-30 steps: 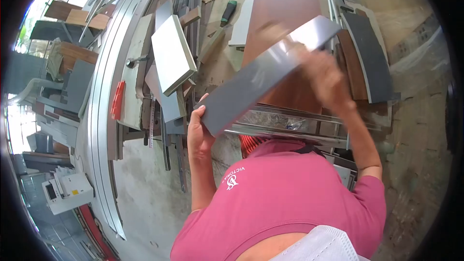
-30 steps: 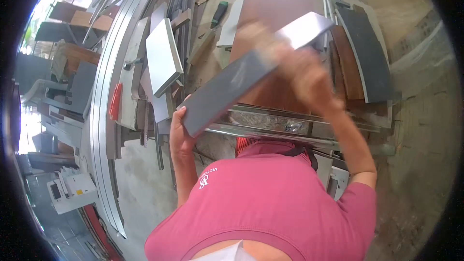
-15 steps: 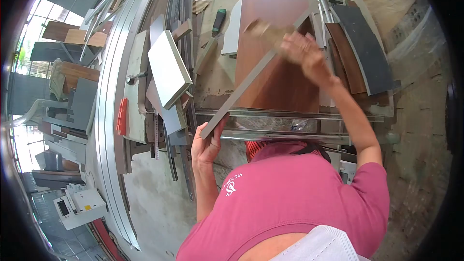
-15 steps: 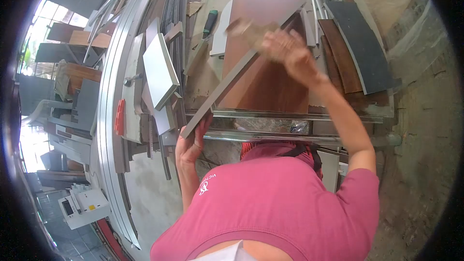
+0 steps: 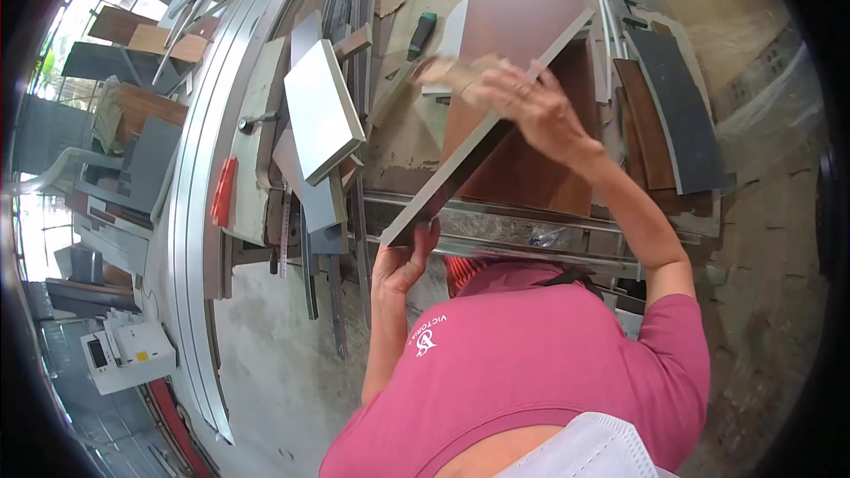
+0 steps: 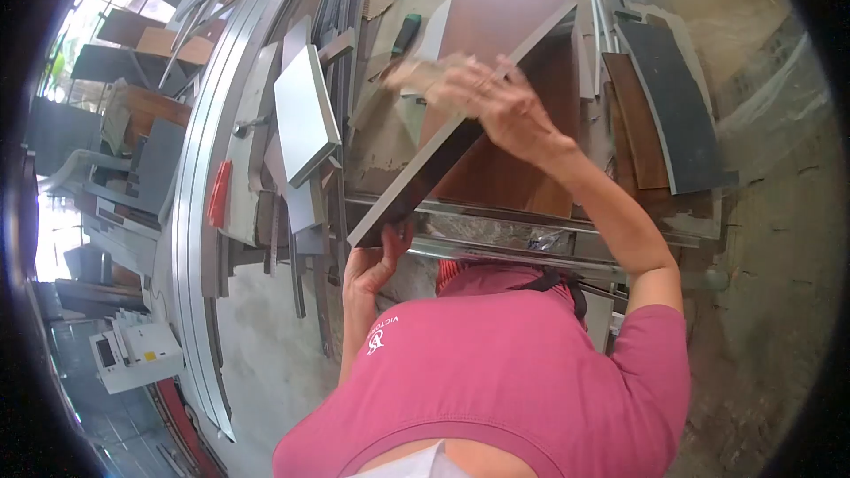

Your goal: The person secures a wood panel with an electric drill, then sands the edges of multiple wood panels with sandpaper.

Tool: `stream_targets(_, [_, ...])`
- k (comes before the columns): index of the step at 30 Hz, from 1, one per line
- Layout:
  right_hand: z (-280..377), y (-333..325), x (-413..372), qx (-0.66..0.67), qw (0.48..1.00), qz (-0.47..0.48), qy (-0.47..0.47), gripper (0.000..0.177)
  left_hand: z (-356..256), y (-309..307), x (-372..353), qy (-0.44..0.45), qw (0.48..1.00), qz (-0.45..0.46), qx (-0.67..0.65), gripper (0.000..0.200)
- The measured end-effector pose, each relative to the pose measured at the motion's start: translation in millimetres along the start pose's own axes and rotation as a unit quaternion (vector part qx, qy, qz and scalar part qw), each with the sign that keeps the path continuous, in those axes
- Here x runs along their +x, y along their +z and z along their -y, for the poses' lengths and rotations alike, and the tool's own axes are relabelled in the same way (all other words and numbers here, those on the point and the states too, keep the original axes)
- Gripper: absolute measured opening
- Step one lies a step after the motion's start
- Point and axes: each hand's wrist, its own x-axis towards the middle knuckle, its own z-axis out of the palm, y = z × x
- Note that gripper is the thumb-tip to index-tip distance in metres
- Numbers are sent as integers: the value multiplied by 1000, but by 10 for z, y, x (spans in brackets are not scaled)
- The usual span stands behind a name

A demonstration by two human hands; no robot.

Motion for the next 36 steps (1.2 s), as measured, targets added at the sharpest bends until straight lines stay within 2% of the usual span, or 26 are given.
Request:
stream_targets(2, [142,191,-23,45,999,25,14,36,-17,-25,40,106,982,-79,137,43])
stream_targets(4, [163,267,3,87,995,51,27,34,-78,-107,59,115,979,-49,163,44])
stream_targets(6, [133,294,61,114,992,50,31,34,-58,-184,43,180,923,-16,339,50])
stream_targets(7, [132,299,61,115,992,51,29,34,-14,-227,42,181,924,-15,338,50])
stream_targets(8, [135,298,84,131,989,55,30,38,45,-247,40,293,858,-91,412,53])
stream_targets(9, [126,299,119,147,987,57,32,44,95,-252,47,397,768,-164,475,57])
stream_targets(10, [109,312,146,145,987,56,31,44,125,-280,44,397,768,-162,476,57])
stream_targets(12, [89,356,165,170,982,69,35,46,187,-390,8,459,659,1,596,59])
stream_targets(13, [86,371,184,169,982,70,34,46,179,-467,36,487,629,48,604,51])
stream_targets(14, [84,388,213,173,982,74,33,46,161,-467,29,487,629,49,604,51])
stream_targets(16, [129,449,218,177,980,81,32,45,160,-434,-11,502,402,-37,765,41])
stream_targets(17, [164,506,207,169,985,33,30,45,171,-416,-16,502,402,-38,765,41])
stream_targets(18, [197,541,222,161,986,-15,28,44,183,-374,-8,519,425,-28,741,37])
stream_targets(19, [294,472,253,160,987,-15,24,44,196,-315,13,538,448,-18,714,32])
stream_targets(20, [448,367,216,164,986,-12,-7,45,212,-247,19,541,449,-18,711,32])
stream_targets(22, [801,190,35,175,984,-1,-37,45,278,-138,-32,556,396,-6,730,30])
stream_targets(23, [965,108,-68,198,978,14,-67,49,336,-68,-35,553,430,-14,713,28])
stream_targets(24, [1052,68,-126,219,970,29,-98,52,391,-10,-23,555,432,-17,710,28])
stream_targets(26, [1063,72,-186,217,970,40,-102,53,463,83,6,587,444,43,675,27])
stream_targets(27, [1045,75,-223,212,971,47,-102,53,422,77,-25,581,417,28,698,28])
stream_targets(28, [959,92,-222,209,972,44,-98,53,437,95,-40,578,416,32,702,28])
stream_targets(31, [346,266,-153,71,997,-13,-12,51,468,117,-46,561,437,26,703,27])
stream_targets(32, [53,355,-163,-1,1000,-16,18,49,407,68,-25,561,448,26,695,27])
stream_targets(34, [-540,407,-151,-63,993,-48,86,47,391,25,-37,560,457,28,690,27])
stream_targets(35, [-969,511,-239,-58,980,-51,182,49,412,1,-46,554,466,21,690,26])
stream_targets(36, [-1109,473,-209,-52,959,-54,274,50,429,-25,-58,549,474,14,688,26])
